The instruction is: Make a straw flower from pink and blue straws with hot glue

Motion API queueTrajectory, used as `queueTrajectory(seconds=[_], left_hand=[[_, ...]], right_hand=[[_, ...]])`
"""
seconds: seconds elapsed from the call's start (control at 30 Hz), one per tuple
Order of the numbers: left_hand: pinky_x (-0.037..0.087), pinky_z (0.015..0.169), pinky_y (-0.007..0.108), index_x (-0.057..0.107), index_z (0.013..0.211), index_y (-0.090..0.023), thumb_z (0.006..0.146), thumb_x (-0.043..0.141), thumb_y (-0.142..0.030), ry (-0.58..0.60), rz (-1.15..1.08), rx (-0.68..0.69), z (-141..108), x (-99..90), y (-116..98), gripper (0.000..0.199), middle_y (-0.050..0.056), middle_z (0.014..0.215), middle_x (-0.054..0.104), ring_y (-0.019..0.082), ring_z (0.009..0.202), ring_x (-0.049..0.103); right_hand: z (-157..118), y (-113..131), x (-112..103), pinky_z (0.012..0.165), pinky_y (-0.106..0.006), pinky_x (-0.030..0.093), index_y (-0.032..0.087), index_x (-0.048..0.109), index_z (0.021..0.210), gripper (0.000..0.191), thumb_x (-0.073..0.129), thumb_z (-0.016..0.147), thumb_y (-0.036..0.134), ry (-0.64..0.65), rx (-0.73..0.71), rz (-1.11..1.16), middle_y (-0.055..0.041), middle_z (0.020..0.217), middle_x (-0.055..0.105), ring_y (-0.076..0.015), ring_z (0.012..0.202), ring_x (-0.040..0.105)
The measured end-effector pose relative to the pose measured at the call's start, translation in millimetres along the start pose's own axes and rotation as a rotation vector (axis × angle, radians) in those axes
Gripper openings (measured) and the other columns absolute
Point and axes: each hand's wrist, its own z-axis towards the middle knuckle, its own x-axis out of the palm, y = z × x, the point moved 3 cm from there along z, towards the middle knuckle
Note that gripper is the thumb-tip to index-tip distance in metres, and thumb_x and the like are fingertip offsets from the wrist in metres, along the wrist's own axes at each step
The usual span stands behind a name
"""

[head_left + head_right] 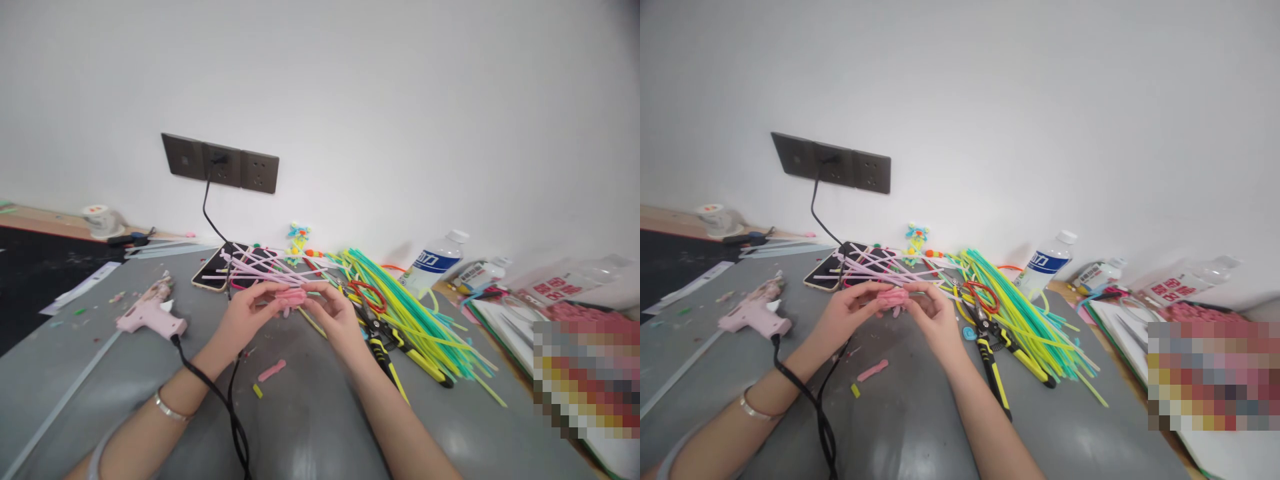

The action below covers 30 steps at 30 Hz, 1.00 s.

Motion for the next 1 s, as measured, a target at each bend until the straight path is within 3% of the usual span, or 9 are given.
queueTrajectory(seconds=[0.37,0.57,0.73,0.87,0.93,1.0], left_hand=[[0.056,0.061,0.027,0.074,0.102,-0.016,0.079,0.071,-0.033,0.037,-0.052,0.018,1.2,0.5,0.1,0.029,0.011,0.104,0.07,0.018,0.076,0.065],[0.059,0.084,0.036,0.069,0.114,-0.022,0.073,0.077,-0.022,0.122,-0.094,0.051,-3.1,3.3,1.2,0.042,0.01,0.121,0.063,0.023,0.102,0.064],[0.059,0.078,0.033,0.07,0.106,-0.02,0.078,0.071,-0.023,0.088,0.046,0.055,-3.0,2.1,2.0,0.028,0.009,0.109,0.069,0.021,0.091,0.067],[0.059,0.079,0.034,0.069,0.101,-0.018,0.075,0.073,-0.023,0.075,0.028,0.021,-1.2,0.5,6.0,0.027,0.008,0.102,0.072,0.023,0.094,0.068],[0.058,0.081,0.035,0.069,0.099,-0.017,0.074,0.074,-0.025,0.044,0.01,0.016,0.1,-1.2,7.0,0.027,0.009,0.102,0.073,0.024,0.095,0.069],[0.057,0.081,0.035,0.068,0.099,-0.016,0.075,0.074,-0.028,0.015,0.011,0.025,1.6,-2.7,6.1,0.028,0.009,0.101,0.073,0.024,0.095,0.069]], right_hand=[[0.0,-1.5,2.1,0.075,-0.032,0.055,0.022,0.068,0.093,0.027,0.08,0.073,0.036,0.003,0.037,0.01,-0.0031,0.089,0.071,-0.0183,0.08,0.068],[1.1,-7.0,-2.4,0.077,-0.032,0.056,0.021,0.071,0.091,0.026,0.08,0.073,0.037,-0.047,0.074,0.063,-0.0028,0.089,0.071,-0.017,0.08,0.067],[-1.1,-8.6,2.5,0.074,-0.029,0.055,0.02,0.072,0.087,0.027,0.081,0.072,0.04,-0.021,0.192,0.146,-0.0021,0.083,0.072,-0.0147,0.073,0.066],[-1.4,-10.0,2.0,0.072,-0.031,0.053,0.02,0.071,0.093,0.033,0.076,0.075,0.048,0.003,0.229,0.118,-0.0041,0.086,0.073,-0.0175,0.075,0.066],[-0.6,-6.8,-3.9,0.073,-0.033,0.052,0.02,0.071,0.097,0.038,0.068,0.08,0.053,-0.083,0.158,-0.006,-0.0064,0.091,0.072,-0.0208,0.083,0.066],[-1.9,4.4,-9.7,0.081,-0.036,0.049,0.021,0.069,0.099,0.033,0.061,0.086,0.05,-0.262,-0.031,-0.166,-0.007,0.097,0.071,-0.0232,0.093,0.064]])
